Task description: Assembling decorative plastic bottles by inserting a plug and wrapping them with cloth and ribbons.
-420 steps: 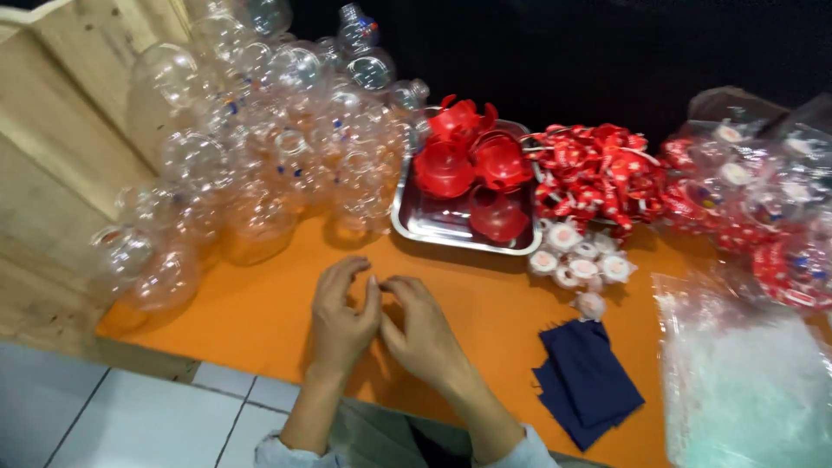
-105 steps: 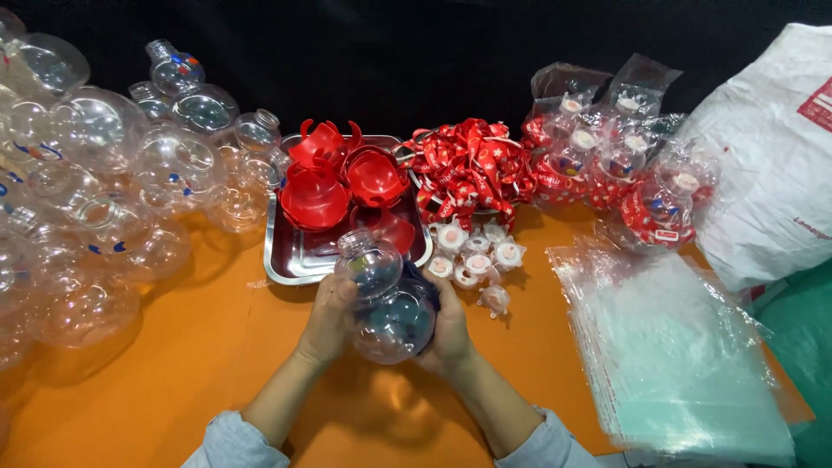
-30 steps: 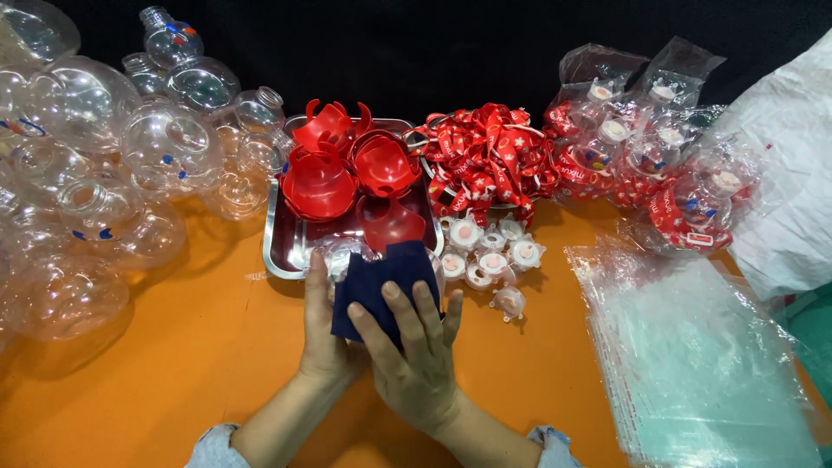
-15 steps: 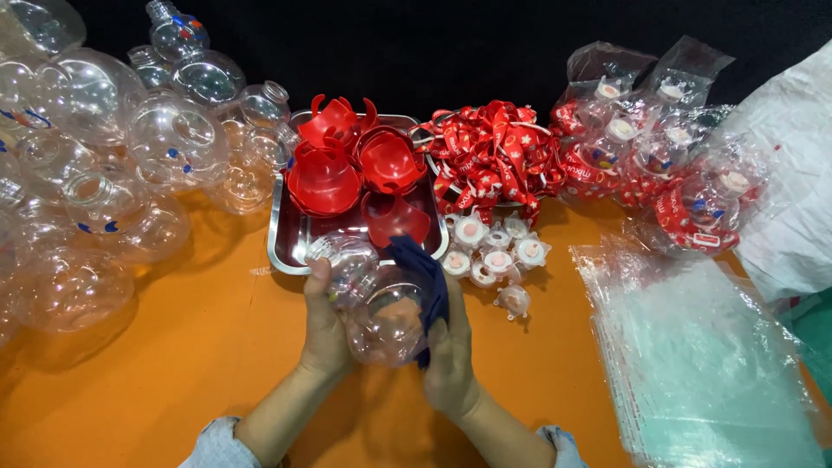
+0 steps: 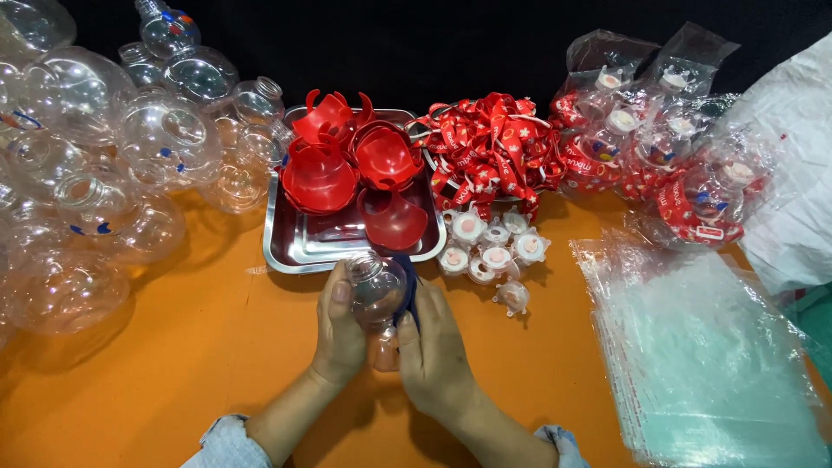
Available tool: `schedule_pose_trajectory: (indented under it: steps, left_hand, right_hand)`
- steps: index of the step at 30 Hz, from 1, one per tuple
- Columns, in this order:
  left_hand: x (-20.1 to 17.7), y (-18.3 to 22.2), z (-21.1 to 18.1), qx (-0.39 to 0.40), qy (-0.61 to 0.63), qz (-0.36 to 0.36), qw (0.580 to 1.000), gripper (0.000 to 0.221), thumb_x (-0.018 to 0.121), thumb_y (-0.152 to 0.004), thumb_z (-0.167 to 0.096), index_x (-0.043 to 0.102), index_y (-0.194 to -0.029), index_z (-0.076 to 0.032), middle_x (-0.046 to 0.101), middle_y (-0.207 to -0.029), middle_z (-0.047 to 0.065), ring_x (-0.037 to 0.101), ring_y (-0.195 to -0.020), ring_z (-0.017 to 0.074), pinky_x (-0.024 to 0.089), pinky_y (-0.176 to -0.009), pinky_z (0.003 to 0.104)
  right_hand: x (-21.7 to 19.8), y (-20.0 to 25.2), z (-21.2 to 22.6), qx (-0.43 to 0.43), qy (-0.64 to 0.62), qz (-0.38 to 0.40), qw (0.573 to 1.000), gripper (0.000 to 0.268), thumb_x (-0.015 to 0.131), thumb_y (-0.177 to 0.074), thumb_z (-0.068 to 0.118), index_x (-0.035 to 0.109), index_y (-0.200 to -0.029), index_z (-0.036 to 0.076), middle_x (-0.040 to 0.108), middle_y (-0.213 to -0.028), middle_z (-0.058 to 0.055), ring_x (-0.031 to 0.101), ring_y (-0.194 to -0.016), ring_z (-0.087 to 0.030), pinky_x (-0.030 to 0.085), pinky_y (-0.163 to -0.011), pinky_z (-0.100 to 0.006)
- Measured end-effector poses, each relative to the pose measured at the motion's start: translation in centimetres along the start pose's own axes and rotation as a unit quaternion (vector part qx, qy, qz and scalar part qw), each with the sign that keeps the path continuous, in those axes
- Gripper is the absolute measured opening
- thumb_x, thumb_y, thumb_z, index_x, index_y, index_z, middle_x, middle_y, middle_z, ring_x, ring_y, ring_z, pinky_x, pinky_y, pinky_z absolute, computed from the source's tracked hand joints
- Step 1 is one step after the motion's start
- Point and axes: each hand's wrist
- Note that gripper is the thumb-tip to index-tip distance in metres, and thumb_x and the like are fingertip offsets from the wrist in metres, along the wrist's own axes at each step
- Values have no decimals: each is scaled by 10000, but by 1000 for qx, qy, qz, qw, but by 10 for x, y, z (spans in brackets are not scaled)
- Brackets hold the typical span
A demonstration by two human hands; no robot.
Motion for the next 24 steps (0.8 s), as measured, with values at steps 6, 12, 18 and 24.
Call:
schedule_pose_trajectory:
  steps: [6,12,18,24]
  left_hand:
    - [-2,-1,-14,20,-84,51,995,578,487,-894,-606,579,-1094,-71,665,-992,30,635,-897,151,562,-762,323]
    - [1,-7,-44,56,-90,312,944,903,743,-746,-253,263,-1457,28,515,-1385,184,538,-1311,269,409,-1150,358]
    - [3,-2,-39,-8,-128,318,939,1088,780,-770,-235,73,-1575,-46,586,-1407,170,659,-1217,243,519,-1019,351]
    - [11,10,-29,-2,-242,191,951,948,749,-728,-248,298,-1552,-123,654,-1379,143,660,-1217,309,537,-971,405]
  right_hand:
    - [2,1,-3,45,-32,-35,998,381,306,-1059,285,587,-1193,65,660,-1058,-105,622,-922,-255,479,-863,-372]
    - [-11,-5,-25,176,-169,-115,963,577,317,-1044,379,584,-1396,8,663,-1386,-157,603,-1324,-239,447,-1128,-344]
    - [-18,-11,-16,119,-285,-56,950,477,395,-1058,347,592,-1326,4,673,-1193,-116,656,-1120,-223,534,-980,-335]
    - [-20,-7,-9,35,-50,-47,997,591,479,-997,390,457,-1461,26,591,-1415,-143,591,-1297,-253,451,-1093,-375]
Point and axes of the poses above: each hand's wrist, its own y-axis away from the middle knuckle, its own x-axis out of the palm, z = x × y
